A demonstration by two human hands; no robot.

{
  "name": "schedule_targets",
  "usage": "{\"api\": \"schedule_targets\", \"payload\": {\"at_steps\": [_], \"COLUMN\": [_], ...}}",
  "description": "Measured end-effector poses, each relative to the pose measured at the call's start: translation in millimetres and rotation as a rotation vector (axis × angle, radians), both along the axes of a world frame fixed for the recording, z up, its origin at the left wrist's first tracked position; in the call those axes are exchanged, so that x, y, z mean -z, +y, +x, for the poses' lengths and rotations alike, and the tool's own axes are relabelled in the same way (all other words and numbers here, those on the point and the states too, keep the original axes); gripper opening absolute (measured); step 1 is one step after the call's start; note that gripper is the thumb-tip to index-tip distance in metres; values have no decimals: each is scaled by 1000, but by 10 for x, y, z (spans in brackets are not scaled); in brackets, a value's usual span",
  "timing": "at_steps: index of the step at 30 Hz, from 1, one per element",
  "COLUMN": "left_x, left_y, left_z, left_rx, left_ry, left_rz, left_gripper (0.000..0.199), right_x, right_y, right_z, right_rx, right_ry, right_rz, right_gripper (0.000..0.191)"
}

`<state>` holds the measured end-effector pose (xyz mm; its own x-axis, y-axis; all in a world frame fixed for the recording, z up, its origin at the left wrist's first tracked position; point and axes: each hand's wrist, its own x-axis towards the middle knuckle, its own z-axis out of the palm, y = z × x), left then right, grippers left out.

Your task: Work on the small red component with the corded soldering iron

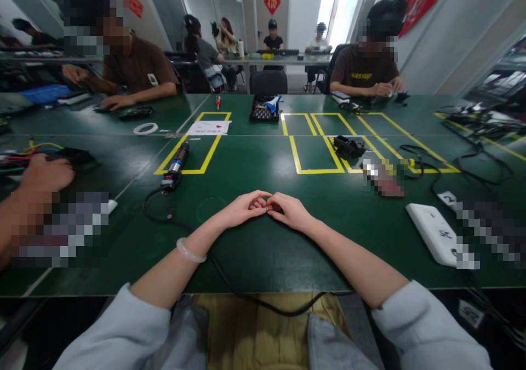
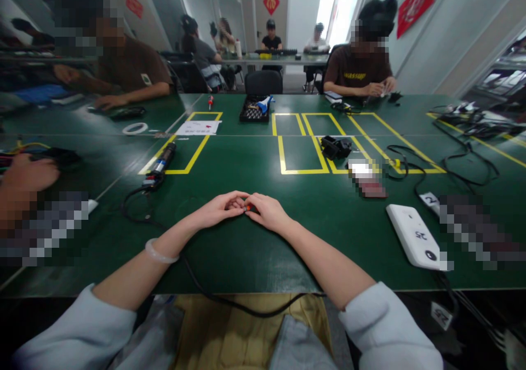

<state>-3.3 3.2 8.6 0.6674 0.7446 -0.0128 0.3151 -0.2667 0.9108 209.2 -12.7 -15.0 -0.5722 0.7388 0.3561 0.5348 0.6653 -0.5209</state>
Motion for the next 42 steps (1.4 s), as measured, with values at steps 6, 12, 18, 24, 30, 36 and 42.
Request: {"api": "schedule_targets", "payload": {"at_steps": [6,12,18,24,30,36,42], "left_x": [-2,-32,-43,-85,-79,-96,-109], "left_y": [-22,-32,-60,-103,-89,-80,216], "left_z": [13,6,10,34,13,18,-345], "left_rx": [-53,-79,-40,-89,-113,-105,-388], "left_ry": [-26,-29,-8,78,57,99,354], "left_rz": [43,4,54,217,225,272,617], "left_gripper": [35,31,34,24,24,27,32], "right_x": [8,-10,10,-28,-27,-25,-34], "right_y": [12,0,25,38,16,14,20], "right_z": [8,12,11,7,13,8,14], "right_rx": [22,27,62,53,12,-5,19], "right_ry": [15,43,108,148,289,304,302], "right_rz": [-9,-38,-109,-217,-303,-289,-303], "right_gripper": [12,15,17,28,23,15,13]}}
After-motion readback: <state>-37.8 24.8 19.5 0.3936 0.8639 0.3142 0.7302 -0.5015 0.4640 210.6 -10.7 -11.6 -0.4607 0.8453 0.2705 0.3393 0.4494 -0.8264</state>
